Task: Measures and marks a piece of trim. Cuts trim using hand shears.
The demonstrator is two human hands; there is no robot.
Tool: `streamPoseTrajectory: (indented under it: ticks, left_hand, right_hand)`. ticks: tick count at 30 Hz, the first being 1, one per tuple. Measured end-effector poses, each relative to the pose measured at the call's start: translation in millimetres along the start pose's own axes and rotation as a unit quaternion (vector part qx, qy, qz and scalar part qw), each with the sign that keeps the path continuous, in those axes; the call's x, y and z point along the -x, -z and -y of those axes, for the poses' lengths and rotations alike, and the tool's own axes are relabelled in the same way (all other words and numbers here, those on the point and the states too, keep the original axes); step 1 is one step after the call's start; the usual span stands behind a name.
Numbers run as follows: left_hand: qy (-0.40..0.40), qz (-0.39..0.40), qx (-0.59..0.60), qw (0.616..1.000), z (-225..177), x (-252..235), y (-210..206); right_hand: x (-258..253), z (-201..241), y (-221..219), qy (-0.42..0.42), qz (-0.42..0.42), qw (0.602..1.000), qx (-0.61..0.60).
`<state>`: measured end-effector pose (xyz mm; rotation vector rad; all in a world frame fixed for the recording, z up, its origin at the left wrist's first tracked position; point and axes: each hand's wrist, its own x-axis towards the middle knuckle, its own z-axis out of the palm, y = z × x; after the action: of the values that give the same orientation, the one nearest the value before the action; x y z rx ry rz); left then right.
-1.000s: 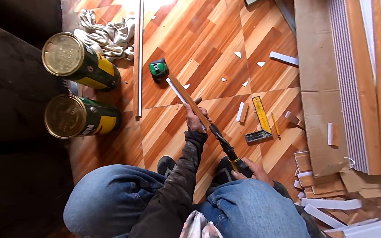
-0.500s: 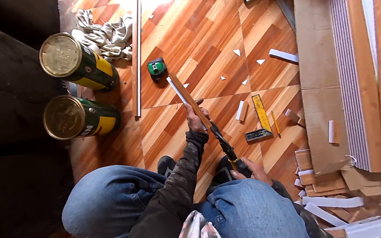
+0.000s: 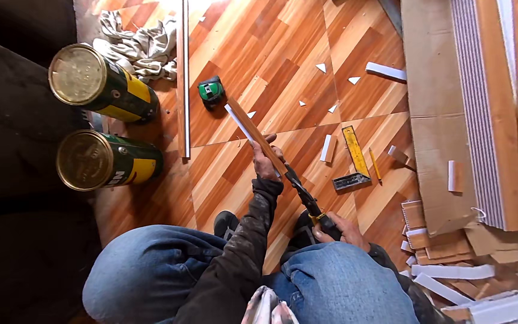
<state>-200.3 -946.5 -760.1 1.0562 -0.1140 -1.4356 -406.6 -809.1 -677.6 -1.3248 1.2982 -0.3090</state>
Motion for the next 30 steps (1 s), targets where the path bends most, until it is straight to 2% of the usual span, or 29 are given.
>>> streamPoseTrajectory:
  ticks: [11, 16, 30]
  left_hand:
    - [0.000, 0.019, -0.007, 1.000, -0.6, -0.4, -2.3]
    - [0.007, 0.021, -0.024, 0.999, -2.2, -2.5, -2.6]
    - [0.019, 0.000, -0.039, 0.999, -2.6, 0.7, -5.7]
  right_hand:
    - [0.1, 1.2, 1.4, 0.015, -0.012, 0.999, 0.039]
    - [-0.8, -6.2, 0.3, 0.036, -0.011, 0.999, 0.020]
    - [-0.2, 1.2, 3.7, 0.010, -0.007, 0.999, 0.042]
